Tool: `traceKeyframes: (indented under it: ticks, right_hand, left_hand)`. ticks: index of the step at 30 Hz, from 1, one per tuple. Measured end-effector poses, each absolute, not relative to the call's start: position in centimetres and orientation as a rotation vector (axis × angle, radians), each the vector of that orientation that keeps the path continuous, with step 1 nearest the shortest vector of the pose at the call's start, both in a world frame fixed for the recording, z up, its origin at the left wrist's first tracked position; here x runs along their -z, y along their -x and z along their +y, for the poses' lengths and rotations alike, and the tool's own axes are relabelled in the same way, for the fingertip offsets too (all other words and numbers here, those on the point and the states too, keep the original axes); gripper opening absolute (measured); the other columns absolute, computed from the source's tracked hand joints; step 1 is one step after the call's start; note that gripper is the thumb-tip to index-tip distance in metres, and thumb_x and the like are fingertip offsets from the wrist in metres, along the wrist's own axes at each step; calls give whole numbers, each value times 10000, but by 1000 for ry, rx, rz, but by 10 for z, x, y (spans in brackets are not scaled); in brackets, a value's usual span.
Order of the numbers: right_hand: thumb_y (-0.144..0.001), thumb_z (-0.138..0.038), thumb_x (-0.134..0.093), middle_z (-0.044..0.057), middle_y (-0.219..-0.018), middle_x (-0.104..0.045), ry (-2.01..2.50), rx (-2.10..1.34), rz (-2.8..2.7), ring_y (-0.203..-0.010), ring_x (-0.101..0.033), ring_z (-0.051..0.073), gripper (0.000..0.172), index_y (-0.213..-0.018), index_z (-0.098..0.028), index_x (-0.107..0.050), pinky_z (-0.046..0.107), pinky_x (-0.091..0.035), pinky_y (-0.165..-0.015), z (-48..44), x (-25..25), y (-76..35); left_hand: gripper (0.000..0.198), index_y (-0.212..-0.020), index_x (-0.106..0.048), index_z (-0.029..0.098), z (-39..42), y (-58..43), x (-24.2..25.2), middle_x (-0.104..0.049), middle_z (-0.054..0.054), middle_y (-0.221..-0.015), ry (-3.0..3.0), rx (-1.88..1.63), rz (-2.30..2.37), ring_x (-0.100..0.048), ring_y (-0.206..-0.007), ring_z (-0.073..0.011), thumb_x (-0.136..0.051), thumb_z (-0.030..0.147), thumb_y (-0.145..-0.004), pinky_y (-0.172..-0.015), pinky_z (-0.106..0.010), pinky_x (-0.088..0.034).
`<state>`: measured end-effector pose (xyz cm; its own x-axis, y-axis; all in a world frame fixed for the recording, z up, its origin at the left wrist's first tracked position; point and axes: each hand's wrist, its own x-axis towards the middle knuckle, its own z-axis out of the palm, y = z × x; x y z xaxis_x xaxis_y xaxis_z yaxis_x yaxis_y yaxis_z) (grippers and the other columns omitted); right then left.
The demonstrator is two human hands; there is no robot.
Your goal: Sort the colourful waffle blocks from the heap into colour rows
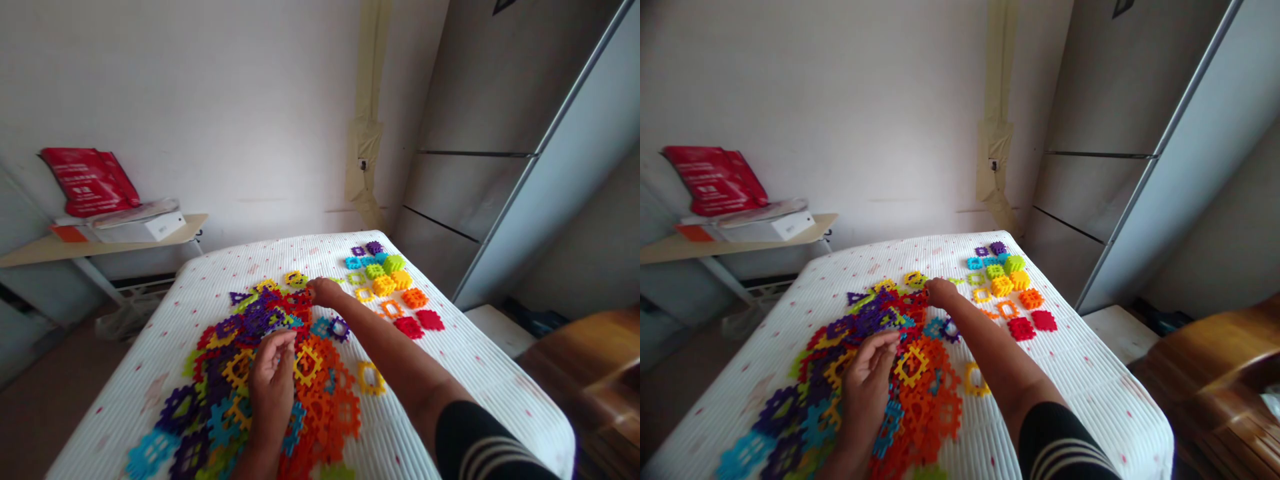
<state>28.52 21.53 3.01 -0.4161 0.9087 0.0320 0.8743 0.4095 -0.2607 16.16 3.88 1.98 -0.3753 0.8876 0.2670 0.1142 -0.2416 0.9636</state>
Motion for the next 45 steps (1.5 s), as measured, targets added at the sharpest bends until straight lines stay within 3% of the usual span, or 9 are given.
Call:
traceKeyframes:
  ticks: [3, 7, 9, 14, 22, 30, 35, 39, 45]
  right_hand:
    - [-686, -225, -627, 85, -1078, -611, 1616, -313, -2475, -982, -586, 237, 439, -1122, -217, -576, 349, -472, -800, 215, -32, -283]
    - [-697, -230, -631, 100, -1135, -575, 1551, -328, -2415, -1020, -564, 224, 637, -1294, -201, -410, 331, -471, -827, 208, -37, -293]
    - [-720, -225, -617, 77, -1122, -574, 1489, -409, -2368, -937, -598, 182, 688, -1341, -220, -320, 288, -496, -777, 204, -36, -301]
    - [-778, -192, -559, 35, -1046, -584, 1328, -945, -2041, -570, -607, 79, 452, -1202, -233, -411, 211, -499, -508, 190, -23, -318]
    - [-787, -413, -582, 115, -1030, -618, 1703, -48, -2374, -902, -602, 221, 403, -1102, -186, -472, 292, -451, -698, 168, -27, -322]
    - [-748, -276, -579, 120, -916, -661, 1742, 86, -2577, -828, -628, 266, 316, -1050, -186, -556, 326, -457, -650, 154, -48, -333]
    - [-765, -108, -461, 97, -1017, -655, 1677, 117, -2659, -918, -611, 232, 342, -1067, -199, -596, 315, -461, -716, 159, -63, -342]
    - [-725, -171, -563, 31, -1123, -624, 1479, 71, -2812, -1029, -556, 209, 386, -1103, -247, -595, 281, -455, -787, 169, -60, -337]
    - [-678, -256, -642, 70, -1033, -657, 1399, 33, -2913, -951, -590, 246, 417, -1093, -235, -613, 306, -479, -718, 180, -43, -324]
  left_hand:
    - [219, -857, -642, 180, 40, -161, -17, -662, -66, -899, -1252, -1677, 1418, -610, -863, -208, -599, 349, -725, -820, -331, -470]
    - [215, -886, -633, 186, 41, -159, -12, -659, -66, -926, -1266, -1655, 1406, -609, -881, -205, -590, 339, -741, -824, -327, -470]
    - [216, -897, -628, 186, 41, -160, -11, -655, -71, -942, -1270, -1646, 1393, -609, -889, -206, -583, 337, -749, -829, -331, -469]
    - [208, -858, -633, 183, 41, -162, -12, -653, -67, -907, -1260, -1669, 1381, -606, -885, -208, -597, 345, -733, -834, -334, -469]
    - [213, -860, -642, 183, 41, -162, -14, -663, -61, -892, -1244, -1670, 1389, -620, -842, -195, -607, 340, -722, -787, -312, -485]
    - [188, -858, -625, 179, 41, -163, -15, -650, -63, -897, -1262, -1674, 1372, -607, -871, -194, -589, 326, -746, -815, -318, -472]
    - [180, -855, -629, 183, 42, -162, -13, -648, -59, -906, -1270, -1682, 1371, -603, -877, -188, -591, 320, -744, -819, -302, -464]
    - [199, -870, -631, 181, 43, -161, -12, -655, -59, -908, -1291, -1671, 1385, -608, -878, -190, -586, 330, -745, -819, -304, -463]
    - [203, -862, -627, 174, 43, -161, -15, -657, -65, -883, -1294, -1670, 1386, -613, -847, -193, -582, 334, -745, -790, -309, -476]
